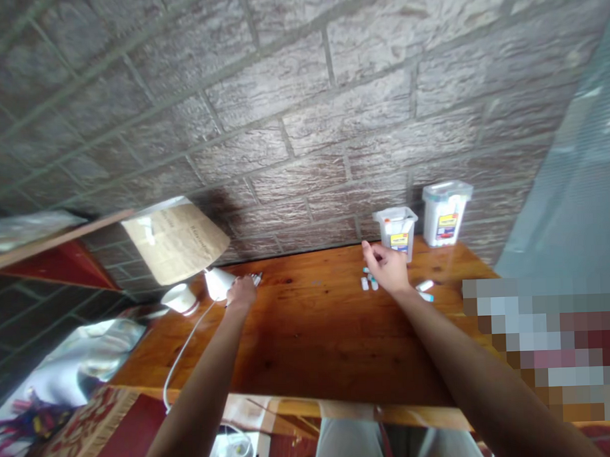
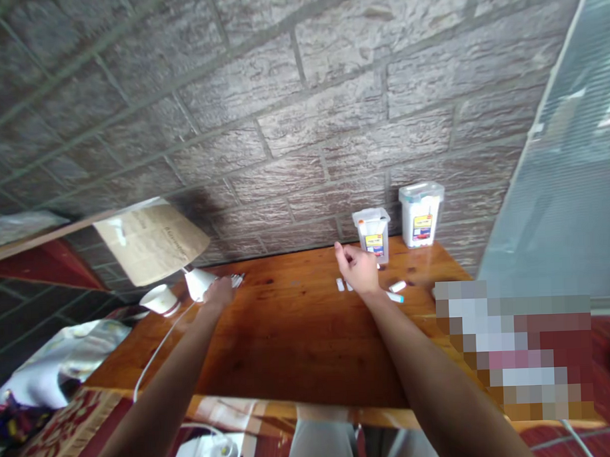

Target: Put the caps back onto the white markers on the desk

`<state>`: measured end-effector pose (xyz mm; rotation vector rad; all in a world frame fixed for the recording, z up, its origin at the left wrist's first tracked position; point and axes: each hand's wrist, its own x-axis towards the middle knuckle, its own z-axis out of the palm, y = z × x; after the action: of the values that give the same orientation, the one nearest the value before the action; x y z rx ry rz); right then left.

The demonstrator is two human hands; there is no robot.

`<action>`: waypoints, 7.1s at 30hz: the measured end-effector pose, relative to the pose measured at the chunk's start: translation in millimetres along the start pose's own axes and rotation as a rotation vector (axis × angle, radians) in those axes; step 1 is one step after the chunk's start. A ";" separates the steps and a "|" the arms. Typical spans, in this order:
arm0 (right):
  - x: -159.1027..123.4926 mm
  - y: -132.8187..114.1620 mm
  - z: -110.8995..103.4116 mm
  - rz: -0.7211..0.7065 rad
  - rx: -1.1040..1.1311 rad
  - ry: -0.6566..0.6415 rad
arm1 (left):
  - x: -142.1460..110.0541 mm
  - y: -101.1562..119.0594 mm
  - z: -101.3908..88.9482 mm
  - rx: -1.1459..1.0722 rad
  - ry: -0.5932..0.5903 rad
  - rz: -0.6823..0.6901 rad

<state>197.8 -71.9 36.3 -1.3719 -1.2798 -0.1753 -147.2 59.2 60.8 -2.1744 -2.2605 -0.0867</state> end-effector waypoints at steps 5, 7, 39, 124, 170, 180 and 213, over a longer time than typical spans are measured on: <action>-1.1 5.7 -0.8 0.032 0.000 0.002 | 0.1 -3.1 8.7 0.044 -0.041 -0.040; -1.1 6.8 -1.4 0.035 -0.002 0.007 | 2.2 0.4 8.8 0.044 -0.046 -0.024; -14.2 -36.9 9.3 0.522 0.942 -0.677 | -84.1 151.4 50.7 -1.890 -0.992 0.487; 3.8 -2.3 -18.8 0.317 0.558 -0.697 | -62.0 147.1 44.9 -2.194 -0.651 0.151; -7.0 -9.4 -8.1 0.050 0.322 -0.694 | -67.8 143.4 43.1 -2.113 -0.711 0.303; -3.6 -4.4 -12.8 0.133 0.209 -0.470 | -24.0 111.5 40.6 -1.367 -0.067 0.210; -4.9 10.0 -1.8 0.193 0.181 -0.345 | -14.3 -4.9 23.1 -1.018 0.283 -0.112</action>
<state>204.3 -73.1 27.1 -1.3968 -1.3959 0.3158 -150.7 45.7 37.0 -2.0758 -2.4061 -1.7426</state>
